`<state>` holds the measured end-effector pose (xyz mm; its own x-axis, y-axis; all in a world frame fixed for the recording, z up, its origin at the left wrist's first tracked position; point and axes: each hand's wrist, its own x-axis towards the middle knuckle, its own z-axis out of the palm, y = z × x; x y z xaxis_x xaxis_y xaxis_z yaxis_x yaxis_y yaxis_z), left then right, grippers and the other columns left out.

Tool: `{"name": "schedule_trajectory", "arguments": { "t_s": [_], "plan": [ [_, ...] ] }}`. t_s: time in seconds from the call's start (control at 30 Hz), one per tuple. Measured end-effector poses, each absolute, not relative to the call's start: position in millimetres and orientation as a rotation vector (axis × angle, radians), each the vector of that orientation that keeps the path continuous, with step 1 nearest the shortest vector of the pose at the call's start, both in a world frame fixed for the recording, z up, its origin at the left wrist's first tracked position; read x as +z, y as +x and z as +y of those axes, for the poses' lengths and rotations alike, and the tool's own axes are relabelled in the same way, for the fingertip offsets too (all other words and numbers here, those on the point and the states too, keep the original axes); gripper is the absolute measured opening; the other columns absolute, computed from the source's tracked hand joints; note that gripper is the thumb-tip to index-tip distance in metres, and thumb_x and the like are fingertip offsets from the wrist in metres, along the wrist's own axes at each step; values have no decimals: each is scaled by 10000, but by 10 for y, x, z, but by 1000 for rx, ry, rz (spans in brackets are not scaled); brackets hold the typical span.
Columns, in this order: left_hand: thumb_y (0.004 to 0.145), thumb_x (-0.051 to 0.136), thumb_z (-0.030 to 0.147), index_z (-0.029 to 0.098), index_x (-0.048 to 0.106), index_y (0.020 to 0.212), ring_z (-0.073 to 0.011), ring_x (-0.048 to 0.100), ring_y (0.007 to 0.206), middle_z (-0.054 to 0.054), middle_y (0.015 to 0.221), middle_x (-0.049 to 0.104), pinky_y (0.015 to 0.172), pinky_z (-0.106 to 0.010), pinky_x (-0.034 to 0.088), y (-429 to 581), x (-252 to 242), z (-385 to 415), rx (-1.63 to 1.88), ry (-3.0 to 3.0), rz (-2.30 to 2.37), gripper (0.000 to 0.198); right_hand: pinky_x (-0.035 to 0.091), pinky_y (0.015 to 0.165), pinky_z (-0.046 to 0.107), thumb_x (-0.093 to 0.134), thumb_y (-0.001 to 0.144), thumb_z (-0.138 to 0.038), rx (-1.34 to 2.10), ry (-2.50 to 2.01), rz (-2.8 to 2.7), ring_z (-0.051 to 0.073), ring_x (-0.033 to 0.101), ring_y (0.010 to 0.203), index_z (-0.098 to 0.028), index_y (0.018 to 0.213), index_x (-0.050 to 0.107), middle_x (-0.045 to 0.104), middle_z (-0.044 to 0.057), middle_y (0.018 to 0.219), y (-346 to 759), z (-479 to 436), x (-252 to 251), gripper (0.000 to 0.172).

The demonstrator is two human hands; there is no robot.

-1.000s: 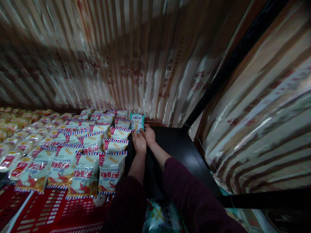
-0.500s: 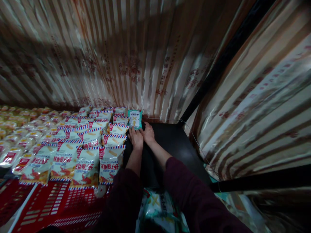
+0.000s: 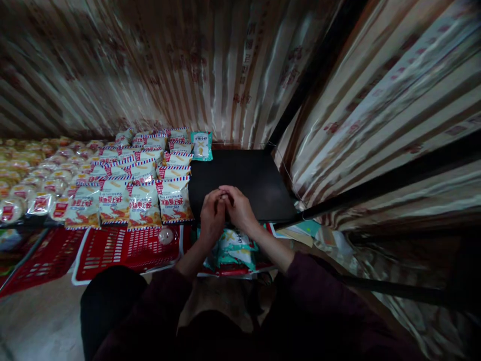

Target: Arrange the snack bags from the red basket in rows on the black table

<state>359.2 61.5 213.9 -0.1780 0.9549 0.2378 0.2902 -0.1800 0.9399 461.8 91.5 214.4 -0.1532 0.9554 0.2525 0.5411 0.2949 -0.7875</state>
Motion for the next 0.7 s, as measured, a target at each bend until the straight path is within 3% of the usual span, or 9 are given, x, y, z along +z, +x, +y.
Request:
{"name": "schedule_trajectory", "arguments": {
  "t_s": [0.13, 0.23, 0.33, 0.47, 0.53, 0.57, 0.63, 0.7],
  "plan": [
    [846, 416, 178, 189, 606, 1061, -185, 585, 1045, -96, 1091, 625, 936, -337, 479, 3328, 1885, -99, 1137, 1668, 1507, 287, 495, 851, 316, 461, 840, -145, 807, -1274, -1978, 169, 617, 908, -214, 1072, 609, 646, 54, 983, 4702, 216, 1901, 283],
    [823, 428, 148, 214, 598, 1117, -233, 507, 1194, -106, 1248, 570, 1030, -423, 408, 3175, 1562, -434, 925, 1847, 1699, 346, 477, 912, 355, 446, 851, -135, 717, -1325, -2097, 197, 586, 1016, -187, 1058, 618, 619, 95, 1072, 4723, -72, 1643, 274],
    [833, 479, 231, 181, 575, 1175, -291, 435, 1276, -150, 1312, 534, 1076, -491, 339, 3080, 1342, -642, 712, 1984, 1809, 358, 456, 942, 360, 434, 879, -160, 617, -1392, -2250, 215, 562, 1064, -174, 1046, 631, 613, 116, 1094, 4730, -181, 1538, 259],
    [789, 585, 336, 155, 426, 1352, -317, 438, 1277, -176, 1404, 449, 1045, -466, 376, 3000, 1271, -815, 396, 2105, 1755, 612, 479, 836, 315, 452, 915, -291, 724, -1511, -2552, 205, 623, 912, -211, 962, 661, 669, 81, 934, 4825, -291, 1596, 228],
    [771, 607, 296, 175, 363, 1403, -326, 416, 1295, -174, 1454, 386, 1042, -458, 375, 2967, 1258, -842, 260, 2170, 1755, 688, 475, 832, 330, 597, 837, -367, 765, -1646, -2675, 238, 630, 927, -206, 994, 661, 685, 100, 958, 4915, -361, 1599, 234],
    [770, 605, 261, 193, 339, 1419, -325, 415, 1297, -172, 1473, 354, 1036, -446, 381, 2953, 1244, -839, 196, 2201, 1761, 704, 470, 847, 346, 686, 765, -369, 758, -1720, -2735, 271, 620, 978, -191, 1032, 656, 687, 125, 991, 4960, -392, 1582, 322],
    [780, 572, 181, 236, 290, 1446, -313, 450, 1269, -174, 1492, 316, 995, -412, 416, 2937, 1188, -810, 76, 2235, 1798, 726, 453, 889, 358, 729, 721, -283, 710, -1741, -2856, 303, 578, 1091, -173, 1099, 642, 671, 158, 1083, 5025, -437, 1522, 403],
    [785, 515, 91, 267, 224, 1469, -298, 529, 1181, -189, 1469, 341, 916, -387, 465, 2930, 1102, -776, -55, 2250, 1837, 764, 462, 866, 337, 594, 811, -165, 747, -1760, -2931, 268, 603, 1072, -196, 1135, 633, 688, 137, 1071, 5041, -469, 1451, 328]
  ]
}}
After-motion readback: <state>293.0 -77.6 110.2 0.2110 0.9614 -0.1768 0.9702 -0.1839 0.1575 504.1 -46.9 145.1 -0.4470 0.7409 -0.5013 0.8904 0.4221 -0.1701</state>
